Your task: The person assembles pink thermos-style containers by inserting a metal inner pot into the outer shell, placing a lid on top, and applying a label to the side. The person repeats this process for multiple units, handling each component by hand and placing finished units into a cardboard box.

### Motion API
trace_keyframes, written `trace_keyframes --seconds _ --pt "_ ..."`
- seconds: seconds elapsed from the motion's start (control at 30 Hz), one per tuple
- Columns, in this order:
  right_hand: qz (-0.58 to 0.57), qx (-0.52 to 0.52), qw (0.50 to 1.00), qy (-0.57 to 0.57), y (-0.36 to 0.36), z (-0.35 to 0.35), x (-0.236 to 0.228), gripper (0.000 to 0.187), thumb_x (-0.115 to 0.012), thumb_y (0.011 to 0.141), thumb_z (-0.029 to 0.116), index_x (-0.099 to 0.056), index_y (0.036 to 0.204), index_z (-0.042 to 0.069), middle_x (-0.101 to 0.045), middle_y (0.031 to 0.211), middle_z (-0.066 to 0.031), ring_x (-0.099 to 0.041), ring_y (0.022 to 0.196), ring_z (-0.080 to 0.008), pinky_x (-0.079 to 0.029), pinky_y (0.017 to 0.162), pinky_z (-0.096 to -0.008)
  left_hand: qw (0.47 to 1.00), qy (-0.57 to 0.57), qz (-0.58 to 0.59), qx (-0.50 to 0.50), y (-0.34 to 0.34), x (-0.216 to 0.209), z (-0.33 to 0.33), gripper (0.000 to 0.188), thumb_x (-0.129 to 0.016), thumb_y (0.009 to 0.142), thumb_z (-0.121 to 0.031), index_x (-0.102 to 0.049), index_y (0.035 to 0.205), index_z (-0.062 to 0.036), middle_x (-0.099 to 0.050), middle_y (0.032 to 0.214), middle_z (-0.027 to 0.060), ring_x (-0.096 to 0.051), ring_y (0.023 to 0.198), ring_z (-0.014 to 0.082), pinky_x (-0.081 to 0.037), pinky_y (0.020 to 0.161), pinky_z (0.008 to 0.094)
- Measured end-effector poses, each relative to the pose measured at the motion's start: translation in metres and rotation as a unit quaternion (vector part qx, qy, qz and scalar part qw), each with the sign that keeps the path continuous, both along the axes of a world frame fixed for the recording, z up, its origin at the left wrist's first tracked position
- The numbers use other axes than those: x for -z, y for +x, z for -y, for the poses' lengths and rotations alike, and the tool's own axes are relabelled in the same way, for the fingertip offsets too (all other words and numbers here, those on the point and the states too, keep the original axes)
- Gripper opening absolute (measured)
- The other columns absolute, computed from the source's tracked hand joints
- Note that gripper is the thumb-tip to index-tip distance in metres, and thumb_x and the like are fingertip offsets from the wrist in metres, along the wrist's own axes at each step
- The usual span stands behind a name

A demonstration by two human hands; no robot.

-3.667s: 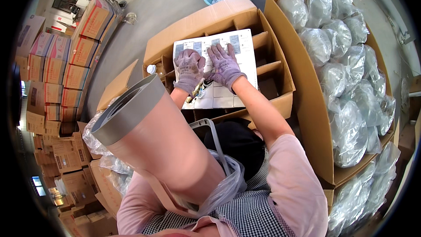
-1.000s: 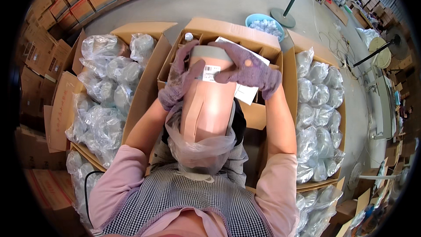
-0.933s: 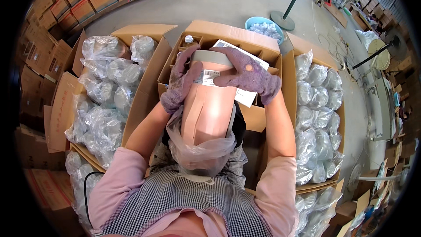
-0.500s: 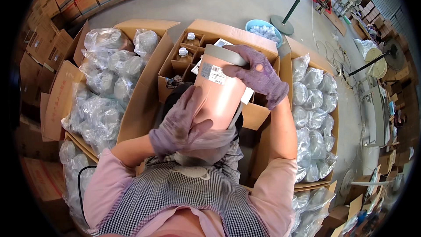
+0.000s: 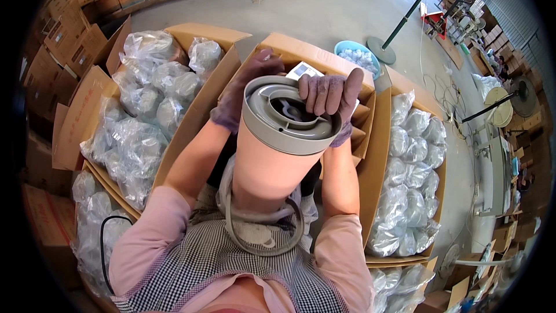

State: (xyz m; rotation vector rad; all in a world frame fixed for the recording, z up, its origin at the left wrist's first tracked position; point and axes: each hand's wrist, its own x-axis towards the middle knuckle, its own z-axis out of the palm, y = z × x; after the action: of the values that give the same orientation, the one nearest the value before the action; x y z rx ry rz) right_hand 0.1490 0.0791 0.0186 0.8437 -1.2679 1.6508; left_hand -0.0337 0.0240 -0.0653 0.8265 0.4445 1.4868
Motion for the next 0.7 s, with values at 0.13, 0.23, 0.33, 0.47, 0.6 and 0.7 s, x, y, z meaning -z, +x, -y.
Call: trace_keyframes --seconds 0.13,0.23,0.33,0.47,0.6,0.7 --pt "0.324 0.465 0.817 -0.106 0.023 0.038 -0.032 0.069 -0.019 0.109 0.036 -0.064 0.069 0.002 -0.068 0.074 -0.0121 -0.063 0.075 -0.0257 -0.05 0.083 -0.0362 0.981 0.171 -0.085 -0.038 0.014 -0.049 0.027 0.06 -0.026 0.105 -0.051 -0.061 0.109 -0.0028 -0.055 0.135 0.0214 -0.051 0.127 0.0302 -0.036 0.111 0.0402" --pt "0.305 0.596 0.72 0.184 0.035 0.06 -0.077 0.053 -0.036 0.1 0.043 -0.065 0.105 -0.001 -0.066 0.107 -0.019 -0.062 0.105 -0.0341 -0.039 0.102 -0.0445 0.926 0.236 -0.25 -0.157 0.004 -0.042 0.014 0.052 -0.029 0.105 -0.042 -0.062 0.11 -0.0017 -0.058 0.129 0.0234 -0.052 0.127 0.034 -0.037 0.11 0.0473" --pt "0.294 0.596 0.666 0.34 0.039 0.025 -0.043 0.066 -0.041 0.096 0.053 -0.059 0.129 -0.001 -0.055 0.135 -0.0237 -0.051 0.127 -0.041 -0.022 0.116 -0.053 0.818 0.33 -0.401 -0.248 -0.001 -0.088 0.034 0.035 -0.048 0.099 -0.03 -0.064 0.108 -0.0001 -0.06 0.124 0.023 -0.058 0.118 0.0396 -0.038 0.11 0.0511" --pt "0.353 0.568 0.74 0.07 0.058 -0.006 0.005 0.064 -0.034 0.101 0.043 -0.039 0.147 -0.001 -0.034 0.154 -0.0234 -0.028 0.145 -0.0376 -0.019 0.119 -0.0467 0.898 0.228 -0.254 -0.276 0.007 -0.081 0.016 0.052 -0.049 0.098 -0.043 -0.057 0.127 -0.0011 -0.053 0.135 0.0223 -0.049 0.129 0.0362 -0.032 0.114 0.0452" --pt "0.337 0.402 0.851 0.003 0.059 -0.023 -0.001 0.052 -0.029 0.105 0.03 -0.042 0.144 -0.001 -0.044 0.148 -0.0196 -0.037 0.141 -0.0303 -0.026 0.117 -0.0427 0.88 0.264 -0.33 -0.214 0.015 -0.09 0.003 0.074 -0.05 0.094 -0.061 -0.049 0.139 -0.0019 -0.044 0.146 0.0232 -0.042 0.136 0.0361 -0.03 0.114 0.0459" --pt "0.357 0.521 0.773 -0.051 0.061 -0.051 0.044 0.046 -0.026 0.106 0.024 -0.048 0.14 0.0 -0.048 0.144 -0.0166 -0.041 0.138 -0.0271 -0.028 0.116 -0.0343 0.893 0.215 -0.293 -0.265 0.032 -0.115 -0.004 0.083 -0.051 0.089 -0.07 -0.053 0.132 0.0012 -0.047 0.143 0.0251 -0.042 0.136 0.0378 -0.029 0.114 0.0492"
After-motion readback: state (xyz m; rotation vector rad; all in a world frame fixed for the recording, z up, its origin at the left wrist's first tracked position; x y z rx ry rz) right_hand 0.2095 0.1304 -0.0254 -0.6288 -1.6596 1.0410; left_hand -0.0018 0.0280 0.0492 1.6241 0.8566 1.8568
